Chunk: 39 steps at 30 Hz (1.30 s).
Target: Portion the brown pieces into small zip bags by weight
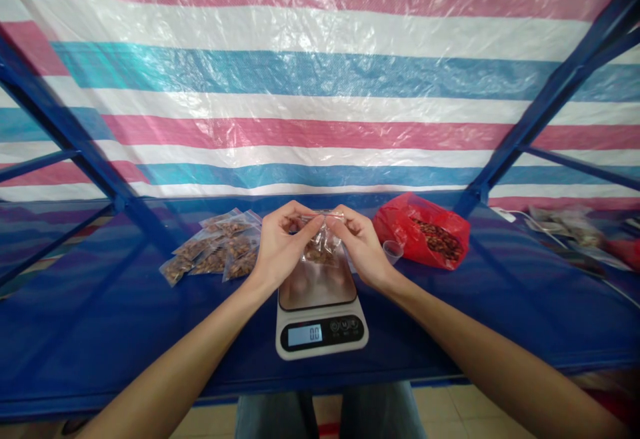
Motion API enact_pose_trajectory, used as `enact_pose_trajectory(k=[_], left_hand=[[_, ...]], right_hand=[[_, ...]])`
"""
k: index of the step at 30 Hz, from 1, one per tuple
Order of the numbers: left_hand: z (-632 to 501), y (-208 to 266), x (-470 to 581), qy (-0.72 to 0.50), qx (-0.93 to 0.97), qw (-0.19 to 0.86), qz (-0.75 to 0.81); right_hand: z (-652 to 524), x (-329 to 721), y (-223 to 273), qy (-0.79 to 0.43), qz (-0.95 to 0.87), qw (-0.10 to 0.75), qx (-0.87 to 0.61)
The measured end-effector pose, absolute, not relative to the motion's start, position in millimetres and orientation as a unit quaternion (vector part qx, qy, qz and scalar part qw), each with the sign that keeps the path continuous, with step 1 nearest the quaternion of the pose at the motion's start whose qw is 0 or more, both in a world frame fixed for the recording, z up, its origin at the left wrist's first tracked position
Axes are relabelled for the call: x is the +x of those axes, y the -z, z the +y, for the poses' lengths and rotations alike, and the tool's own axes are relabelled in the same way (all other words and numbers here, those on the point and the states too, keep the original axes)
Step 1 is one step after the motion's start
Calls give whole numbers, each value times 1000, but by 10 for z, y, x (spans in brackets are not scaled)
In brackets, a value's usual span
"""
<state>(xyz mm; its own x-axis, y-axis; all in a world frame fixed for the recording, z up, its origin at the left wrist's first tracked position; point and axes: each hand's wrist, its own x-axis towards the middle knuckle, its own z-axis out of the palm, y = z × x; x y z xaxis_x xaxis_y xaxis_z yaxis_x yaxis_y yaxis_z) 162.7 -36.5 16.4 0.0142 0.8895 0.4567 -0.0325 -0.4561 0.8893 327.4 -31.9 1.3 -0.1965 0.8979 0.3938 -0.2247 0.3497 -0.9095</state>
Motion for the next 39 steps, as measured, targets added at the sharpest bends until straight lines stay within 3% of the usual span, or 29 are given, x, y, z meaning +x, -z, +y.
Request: enact_pose_trajectory(k=[4,12,20,26,28,31,35,39], left_hand=[[-369,-210,1613,-619,622,363,314],[-356,-230,1657,-655,541,449,276],[-70,-439,1077,-789,386,329,347],[45,-516,338,-760,404,310,404],[70,-444,219,-659,491,276,498],[141,-344,97,-568,548,252,560],[252,-282,-13,-455,615,197,613],[307,-242,-27,-382,663,92,637]], right_hand=[[-332,3309,-77,-481,-626,545,-283],[-269,3346,-240,-455,-622,562,-300],[-275,3612,-440,-255,-610,654,-367],[-209,4326,-574,-179,-593,677,-396],[-164,4651,-558,-176,-621,629,-433],[-100,5103,-434,-224,-733,412,-493],[-78,5345,-209,-52,-797,167,-578],[-3,5273,-157,11,-800,53,-597]])
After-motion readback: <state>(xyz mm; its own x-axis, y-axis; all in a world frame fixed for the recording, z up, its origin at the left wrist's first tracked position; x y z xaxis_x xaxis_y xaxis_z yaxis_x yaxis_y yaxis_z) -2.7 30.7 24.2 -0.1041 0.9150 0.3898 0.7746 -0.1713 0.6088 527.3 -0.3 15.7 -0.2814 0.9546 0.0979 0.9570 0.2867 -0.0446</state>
